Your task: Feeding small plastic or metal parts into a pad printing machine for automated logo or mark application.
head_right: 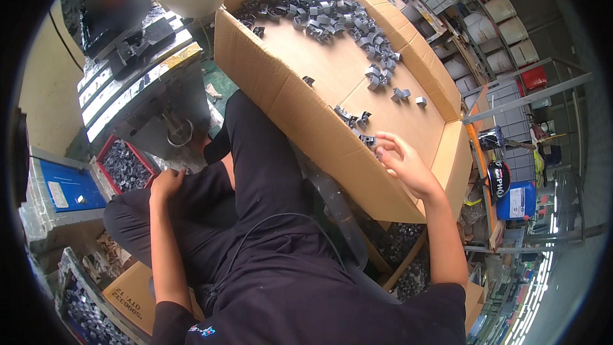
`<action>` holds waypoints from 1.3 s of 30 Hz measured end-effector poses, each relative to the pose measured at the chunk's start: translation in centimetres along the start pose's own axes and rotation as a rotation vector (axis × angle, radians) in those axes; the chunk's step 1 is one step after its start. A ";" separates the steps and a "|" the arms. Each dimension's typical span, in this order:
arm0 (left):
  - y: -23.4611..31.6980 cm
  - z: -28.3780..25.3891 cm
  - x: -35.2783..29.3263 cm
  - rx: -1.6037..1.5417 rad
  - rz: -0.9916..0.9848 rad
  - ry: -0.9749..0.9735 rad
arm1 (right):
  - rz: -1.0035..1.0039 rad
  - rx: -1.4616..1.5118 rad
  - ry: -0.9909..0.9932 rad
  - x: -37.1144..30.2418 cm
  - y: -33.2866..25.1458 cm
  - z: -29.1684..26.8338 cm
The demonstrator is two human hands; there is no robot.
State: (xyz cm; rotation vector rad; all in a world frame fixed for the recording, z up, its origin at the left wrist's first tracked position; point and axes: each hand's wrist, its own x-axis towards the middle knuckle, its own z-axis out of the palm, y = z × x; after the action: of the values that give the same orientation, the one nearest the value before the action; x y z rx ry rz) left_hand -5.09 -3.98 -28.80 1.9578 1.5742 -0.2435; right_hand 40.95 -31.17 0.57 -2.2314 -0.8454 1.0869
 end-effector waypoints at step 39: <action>-3.8 0.5 -4.3 -0.134 -0.133 0.104 | -0.582 0.336 0.076 22.3 -12.7 7.5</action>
State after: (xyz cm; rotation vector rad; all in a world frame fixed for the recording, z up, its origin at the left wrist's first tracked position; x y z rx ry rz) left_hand -9.69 -7.41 -28.34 1.7919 1.7438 -0.0878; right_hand 41.70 -5.27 -6.17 -1.5919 -1.0940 0.7850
